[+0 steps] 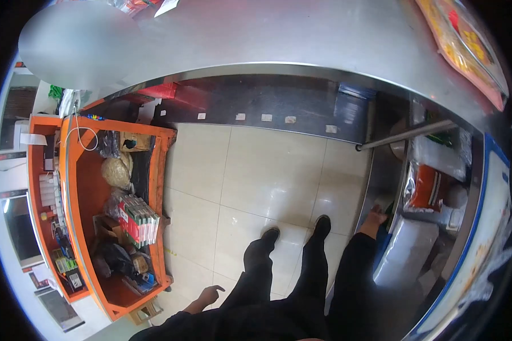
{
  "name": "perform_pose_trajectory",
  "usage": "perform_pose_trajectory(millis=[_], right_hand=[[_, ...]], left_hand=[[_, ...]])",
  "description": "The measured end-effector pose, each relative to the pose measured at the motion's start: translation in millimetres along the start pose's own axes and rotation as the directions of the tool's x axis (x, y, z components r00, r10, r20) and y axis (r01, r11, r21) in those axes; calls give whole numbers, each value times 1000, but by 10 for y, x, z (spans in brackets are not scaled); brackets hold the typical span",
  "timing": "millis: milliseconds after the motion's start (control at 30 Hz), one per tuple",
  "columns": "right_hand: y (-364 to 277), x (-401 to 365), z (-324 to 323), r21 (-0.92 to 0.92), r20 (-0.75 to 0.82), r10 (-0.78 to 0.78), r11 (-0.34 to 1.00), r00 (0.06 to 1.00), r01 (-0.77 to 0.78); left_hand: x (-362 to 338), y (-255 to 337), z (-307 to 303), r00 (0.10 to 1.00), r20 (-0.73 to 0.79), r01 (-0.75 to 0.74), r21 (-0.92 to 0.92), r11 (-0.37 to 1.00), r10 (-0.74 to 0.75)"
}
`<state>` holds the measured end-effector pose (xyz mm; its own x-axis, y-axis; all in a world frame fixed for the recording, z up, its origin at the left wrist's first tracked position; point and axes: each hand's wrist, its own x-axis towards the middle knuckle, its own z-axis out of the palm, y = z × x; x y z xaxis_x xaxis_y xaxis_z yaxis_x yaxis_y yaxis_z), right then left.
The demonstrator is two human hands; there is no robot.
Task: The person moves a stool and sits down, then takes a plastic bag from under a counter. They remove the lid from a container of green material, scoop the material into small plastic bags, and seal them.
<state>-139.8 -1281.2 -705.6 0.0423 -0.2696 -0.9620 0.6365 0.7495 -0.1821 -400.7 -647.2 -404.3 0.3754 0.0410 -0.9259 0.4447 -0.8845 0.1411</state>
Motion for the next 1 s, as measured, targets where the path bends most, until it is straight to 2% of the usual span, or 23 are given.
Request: perform_pose_trajectory(millis=[133, 200, 300, 400, 433, 467, 500, 533, 567, 600, 633, 667, 700, 733, 767, 800, 867, 967, 1000], right_hand=[[-210, 252, -17, -29, -8, -163, 986, 987, 163], [-214, 283, -48, -56, -4, -216, 975, 976, 216], [-198, 319, -155, -100, 42, -310, 945, 950, 313], [-78, 366, -339, -161, 130, -385, 901, 914, 403], [11, 376, -464, -185, 167, -388, 891, 906, 415], [132, 389, -608, -213, 201, -387, 879, 900, 426], [348, 27, -663, -55, 84, -299, 951, 950, 304], [461, -115, -823, -152, 105, -215, 961, 971, 229], [526, -146, -1048, -249, 118, -128, 956, 985, 154], [544, -100, -1331, -336, 342, 165, 941, 925, -43], [609, -322, -1479, -459, 506, 440, 866, 742, -200], [823, -453, -1552, -459, 293, 271, 881, 917, -114], [1036, -742, -1561, -476, 50, 45, 879, 998, -16], [981, -594, -1913, -527, 356, 298, 847, 886, -74], [1233, -1159, -1783, -689, 200, 69, 719, 977, 90], [1270, -1123, -1925, -760, 248, 204, 647, 947, 59], [1720, -1582, -1958, -860, 278, 98, 469, 956, 202], [2219, -2575, -2248, -916, 400, 357, 188, 844, 354], [2360, -2885, -2341, -918, 386, 419, 85, 822, 388]], left_hand=[[26, 178, -13, 997, -51, 49, -31, 998, -50], [24, 349, -124, 989, -101, 95, -150, 984, -111], [-51, 638, -286, 981, -87, 143, -277, 950, -173], [-185, 777, -286, 986, -111, 91, -275, 957, -126], [-221, 801, -279, 987, -76, 118, -260, 958, -142], [-250, 774, -226, 987, -134, 50, -278, 959, -90], [-280, 741, -168, 980, -195, -19, -292, 956, -40], [-336, 718, -116, 967, -255, -86, -301, 950, 7], [-401, 761, -134, 974, -226, -54, -356, 933, -30], [-436, 795, -160, 974, -223, -47, -370, 928, -40], [-463, 818, -178, 975, -216, -41, -383, 923, -47], [-492, 816, -200, 978, -201, -33, -394, 919, -51], [-430, 717, -160, 957, -291, -96, -341, 935, -8], [-406, 610, -75, 934, -353, -156, -286, 945, 47], [-455, 571, -93, 950, -307, -184, -438, 880, 46], [-398, 562, -202, 960, -276, -209, -575, 791, 53], [-383, 576, -378, 963, -270, -173, -588, 791, 9], [-199, 156, -492, 918, -392, -319, -636, 703, 62], [-135, -3, -560, 901, -432, -365, -696, 619, 44]])
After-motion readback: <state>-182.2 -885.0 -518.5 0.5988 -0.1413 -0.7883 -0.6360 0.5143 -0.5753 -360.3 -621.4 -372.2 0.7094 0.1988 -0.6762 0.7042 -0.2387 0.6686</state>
